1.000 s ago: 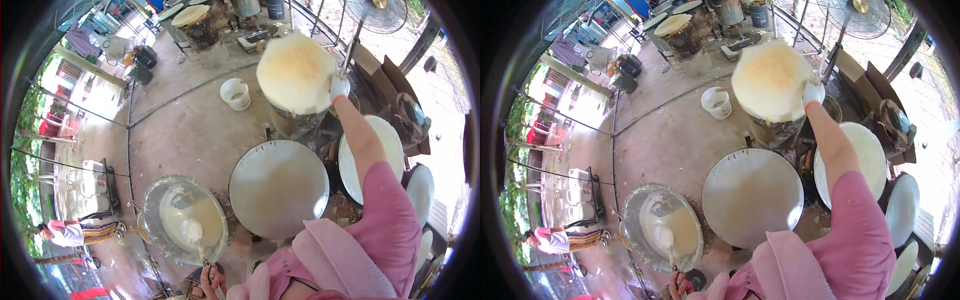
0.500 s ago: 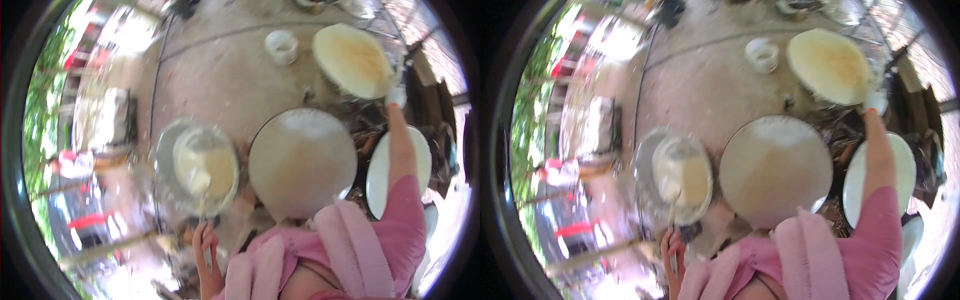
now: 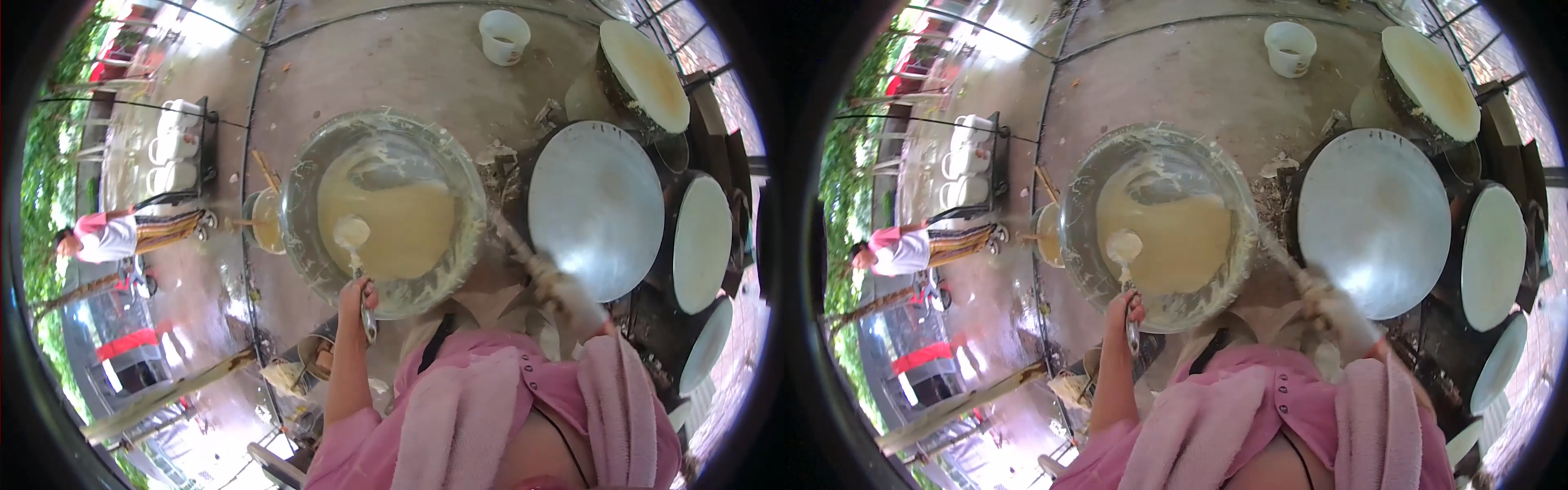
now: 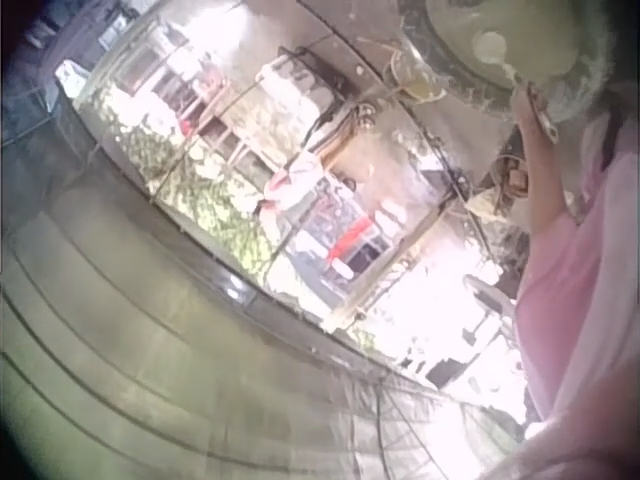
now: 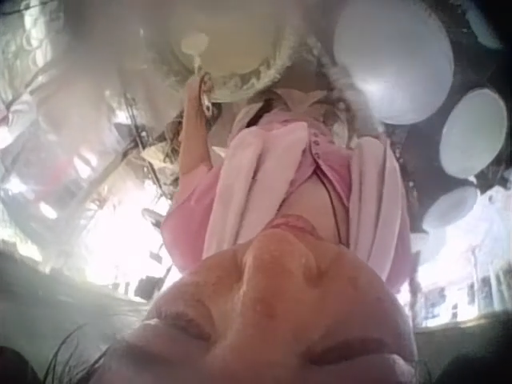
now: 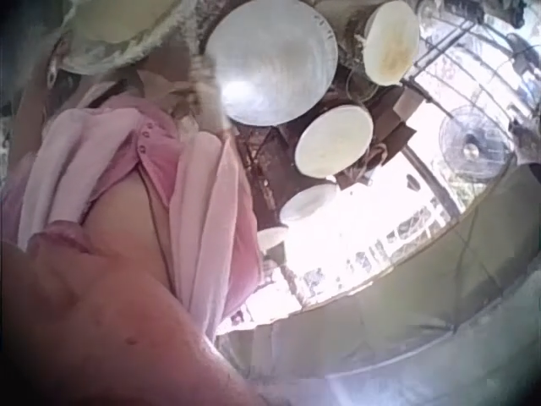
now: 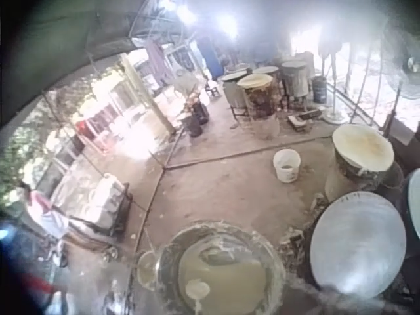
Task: The person peels cooked thin sheets from round hot plates, scoops batter from a bowl using a ladle, and pours and spreads the batter across the hot plates using a stick.
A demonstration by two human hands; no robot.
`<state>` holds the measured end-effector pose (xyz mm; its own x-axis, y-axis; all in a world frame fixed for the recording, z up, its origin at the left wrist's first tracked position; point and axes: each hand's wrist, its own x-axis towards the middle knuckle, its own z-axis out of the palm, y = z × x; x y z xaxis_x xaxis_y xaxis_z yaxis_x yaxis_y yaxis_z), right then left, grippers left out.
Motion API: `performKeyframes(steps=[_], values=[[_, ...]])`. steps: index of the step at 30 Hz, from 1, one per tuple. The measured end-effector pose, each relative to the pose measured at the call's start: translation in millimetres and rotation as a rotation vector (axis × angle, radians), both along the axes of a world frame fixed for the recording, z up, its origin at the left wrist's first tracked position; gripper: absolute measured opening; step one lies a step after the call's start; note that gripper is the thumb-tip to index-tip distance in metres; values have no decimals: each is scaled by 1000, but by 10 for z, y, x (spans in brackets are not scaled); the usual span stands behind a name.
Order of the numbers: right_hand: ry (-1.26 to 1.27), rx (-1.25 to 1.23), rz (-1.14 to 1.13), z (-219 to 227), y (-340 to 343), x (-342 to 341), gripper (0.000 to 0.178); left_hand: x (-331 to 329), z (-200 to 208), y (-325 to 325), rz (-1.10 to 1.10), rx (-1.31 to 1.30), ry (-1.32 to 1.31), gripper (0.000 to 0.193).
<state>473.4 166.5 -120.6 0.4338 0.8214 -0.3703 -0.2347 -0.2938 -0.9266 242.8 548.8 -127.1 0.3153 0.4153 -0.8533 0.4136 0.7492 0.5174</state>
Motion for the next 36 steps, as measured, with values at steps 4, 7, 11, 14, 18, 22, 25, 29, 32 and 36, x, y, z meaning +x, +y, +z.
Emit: performKeyframes(steps=[4,7,11,14,18,22,25,29,32,36], values=[[914,-568,-579,173,1086,-713,7,51,-710,696,-228,401,155,10],[952,-596,-795,-152,1471,-925,9,115,-1097,1143,-271,414,158,11],[1116,-473,-623,-520,1793,-1051,15,192,-1334,1304,-644,325,219,8],[1140,-482,-443,-632,1974,-1052,12,361,-1329,1084,-747,179,163,8],[897,-543,-253,-83,1949,-1166,22,171,-1286,955,-602,-155,-24,11],[522,-622,-229,533,944,-1507,31,-290,-367,589,-1076,87,39,20],[506,-633,-380,483,578,-1836,31,-684,-498,351,-1302,442,-236,26],[708,-655,-621,477,660,-2026,26,-282,-832,215,-1565,741,-197,28],[773,-653,-763,593,1260,-1777,20,376,-1118,260,-1611,888,-161,24],[1041,-395,-1109,242,1830,-1818,21,747,-1403,233,-1585,1011,-28,27]])
